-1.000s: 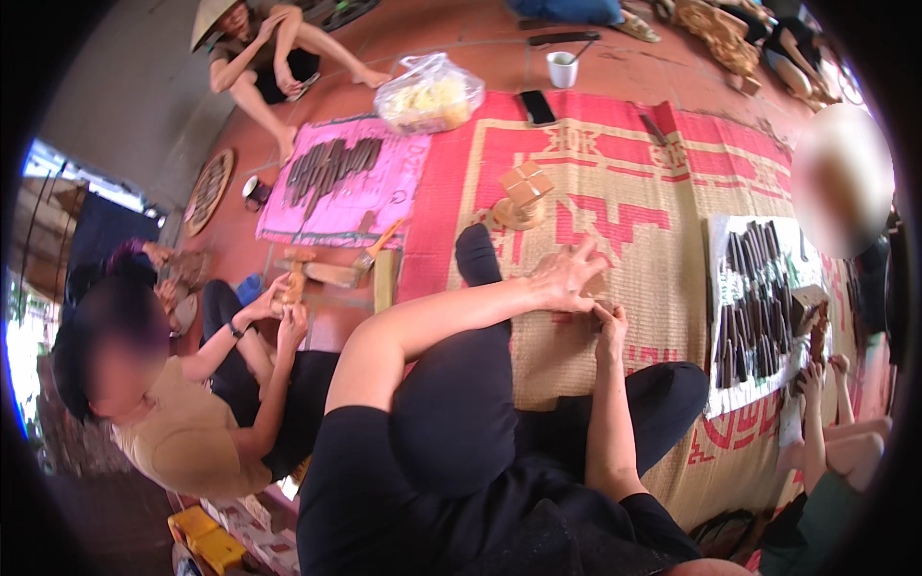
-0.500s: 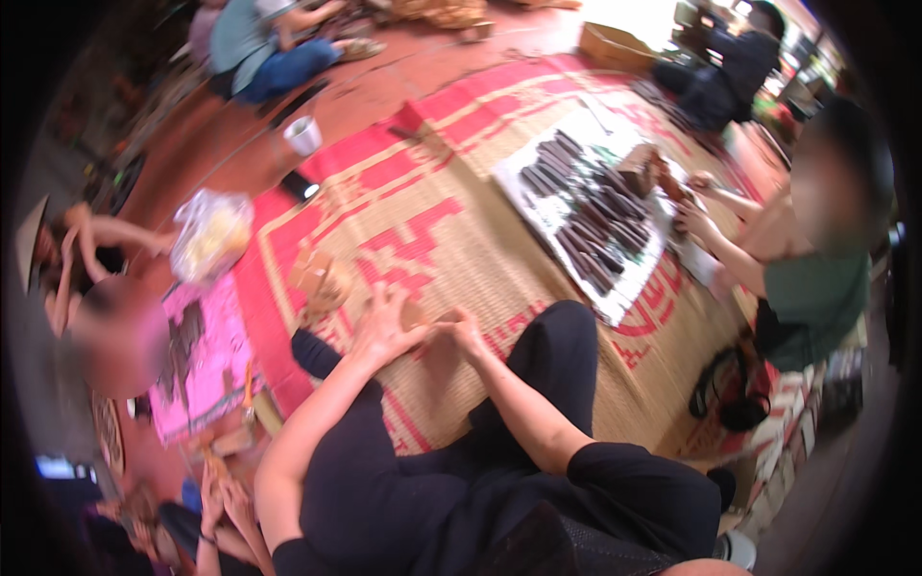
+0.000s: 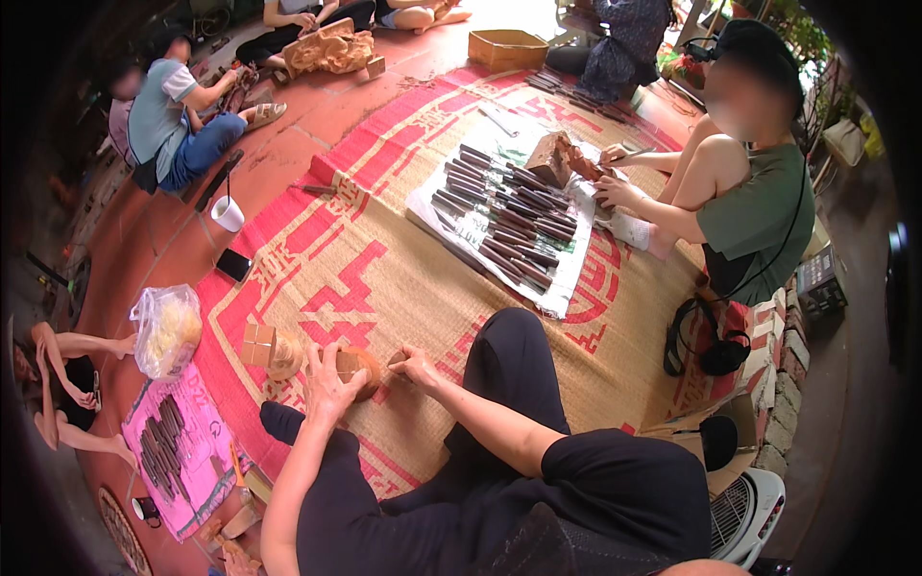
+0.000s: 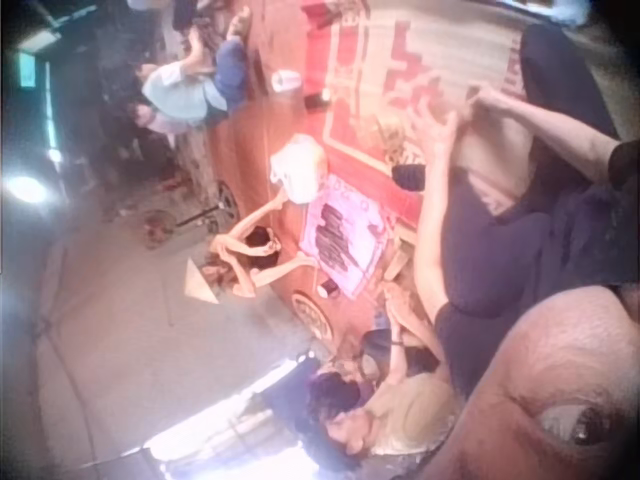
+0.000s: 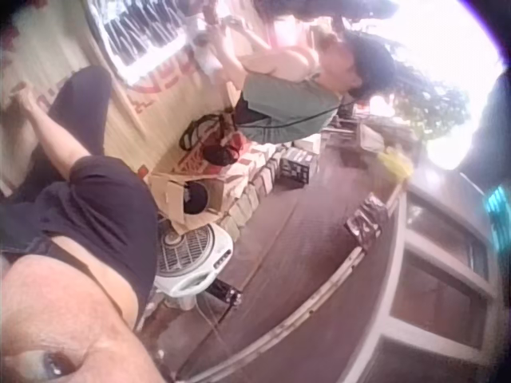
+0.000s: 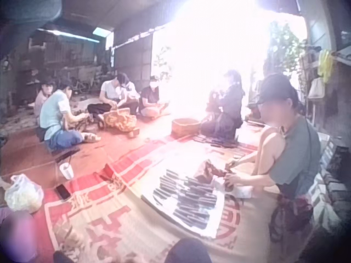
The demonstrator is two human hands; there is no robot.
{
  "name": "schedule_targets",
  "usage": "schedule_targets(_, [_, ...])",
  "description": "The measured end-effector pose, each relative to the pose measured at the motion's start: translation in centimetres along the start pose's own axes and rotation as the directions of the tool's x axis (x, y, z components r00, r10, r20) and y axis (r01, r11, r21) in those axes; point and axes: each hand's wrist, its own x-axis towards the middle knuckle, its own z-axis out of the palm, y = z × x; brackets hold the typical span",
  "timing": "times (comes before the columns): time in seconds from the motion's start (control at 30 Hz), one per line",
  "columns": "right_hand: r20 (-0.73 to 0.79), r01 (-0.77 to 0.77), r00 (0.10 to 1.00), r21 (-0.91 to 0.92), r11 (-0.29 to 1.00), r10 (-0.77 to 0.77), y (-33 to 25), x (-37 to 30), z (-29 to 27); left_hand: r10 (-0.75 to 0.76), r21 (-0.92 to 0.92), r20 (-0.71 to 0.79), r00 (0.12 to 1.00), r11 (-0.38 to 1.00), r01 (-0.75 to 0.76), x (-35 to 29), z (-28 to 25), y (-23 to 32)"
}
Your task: The person sits on a mat and carves a small wooden block using a small knife. They repeatedly rotate the block and scrape its surface, producing wood shavings. Other people are seated nearby, also working on similar wooden items.
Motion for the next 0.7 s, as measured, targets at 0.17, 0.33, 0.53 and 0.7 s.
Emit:
schedule_targets(0.17, [-0.017,-0.033,0.999,-0.121,0.992,0.032,-1.4,-1.1,0.6,-0.015,0.065,-0.026,1.0,0.998,0.016,-0.3,-0.2,-0.4])
schedule_targets(0.33, [0.007,0.029,1.0,-0.12,0.992,-0.028,-1.8,-1.7,0.5,-0.015,0.091,-0.023,1.0,0.996,0.017,-0.5,-0.4,-0.5])
schedule_targets(0.53, [-0.014,0.013,1.0,-0.102,0.995,-0.014,-0.9,-0.9,-0.2,0.003,0.106,-0.026,1.0,0.994,0.0,-0.3,0.0,-0.2])
schedule_targets(0.7, [0.039,0.018,0.999,-0.035,0.999,-0.017,-0.2,0.1,0.2,-0.064,0.088,0.005,0.998,0.994,0.063,-0.2,0.2,-1.4])
